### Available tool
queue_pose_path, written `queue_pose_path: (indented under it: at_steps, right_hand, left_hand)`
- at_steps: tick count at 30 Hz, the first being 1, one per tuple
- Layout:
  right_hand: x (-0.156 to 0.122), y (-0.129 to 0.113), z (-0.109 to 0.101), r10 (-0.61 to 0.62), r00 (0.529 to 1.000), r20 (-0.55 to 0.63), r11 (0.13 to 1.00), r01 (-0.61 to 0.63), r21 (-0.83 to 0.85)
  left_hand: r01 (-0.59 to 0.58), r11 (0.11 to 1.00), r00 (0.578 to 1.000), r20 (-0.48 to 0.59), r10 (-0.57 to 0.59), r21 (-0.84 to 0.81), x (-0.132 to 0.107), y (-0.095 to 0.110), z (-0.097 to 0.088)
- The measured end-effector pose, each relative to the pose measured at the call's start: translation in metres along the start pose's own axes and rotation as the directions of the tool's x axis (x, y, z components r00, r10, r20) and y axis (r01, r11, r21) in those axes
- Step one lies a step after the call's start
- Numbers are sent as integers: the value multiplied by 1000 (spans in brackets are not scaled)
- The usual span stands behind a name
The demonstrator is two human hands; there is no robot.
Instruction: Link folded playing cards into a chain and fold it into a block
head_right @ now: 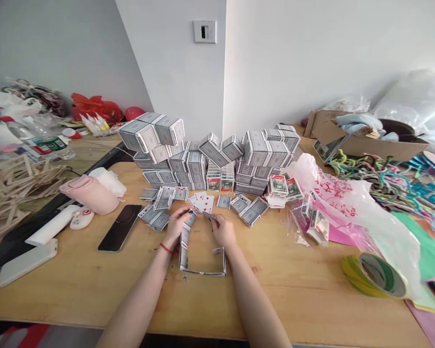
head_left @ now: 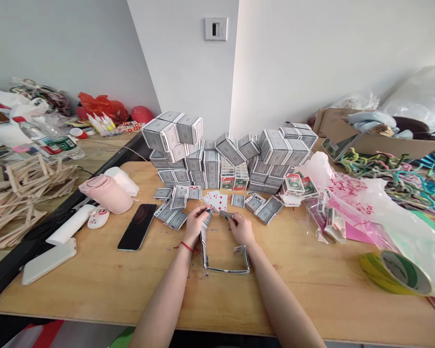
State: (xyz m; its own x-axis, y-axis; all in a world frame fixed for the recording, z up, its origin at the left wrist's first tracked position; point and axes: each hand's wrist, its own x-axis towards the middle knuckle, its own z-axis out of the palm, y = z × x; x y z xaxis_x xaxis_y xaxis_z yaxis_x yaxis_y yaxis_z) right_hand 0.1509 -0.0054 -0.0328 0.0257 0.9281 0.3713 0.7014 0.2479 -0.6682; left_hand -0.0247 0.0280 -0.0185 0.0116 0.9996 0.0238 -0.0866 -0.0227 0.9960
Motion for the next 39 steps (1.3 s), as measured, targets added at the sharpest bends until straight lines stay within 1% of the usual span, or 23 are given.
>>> queue_pose_path:
  at_steps: [8, 14, 18, 27, 33, 39]
  right_hand:
    - [-1, 1, 0, 0, 1000, 7, 1000, 0, 7]
    - [0, 1, -1, 0, 1000, 13, 1000, 0, 10]
    - [0, 0, -2, -19, 1000, 20, 1000, 19, 24]
    - [1, -1, -2, -21, 999, 28, 999, 20, 43]
    - [-1, -4, -3, -53, 997, 50, 991, 46, 128]
    - [-2, -8, -6, -69, 996, 51, 991, 62, 123]
  left_hand:
    - [6, 1000, 999, -51, -8, -28, -1, 2, 1]
    - [-5, 999, 999, -49, 2, -52, -4, 12, 4]
    - [11, 997, 998, -66, -16, -81, -6, 18, 7]
    - [24, 995, 999, -41, -28, -96, -4, 13, 6]
    - [1, 1000, 1000, 26, 0, -18, -4, 12, 5]
    - [24, 1000, 1000, 13, -25, 17, -4, 14, 7]
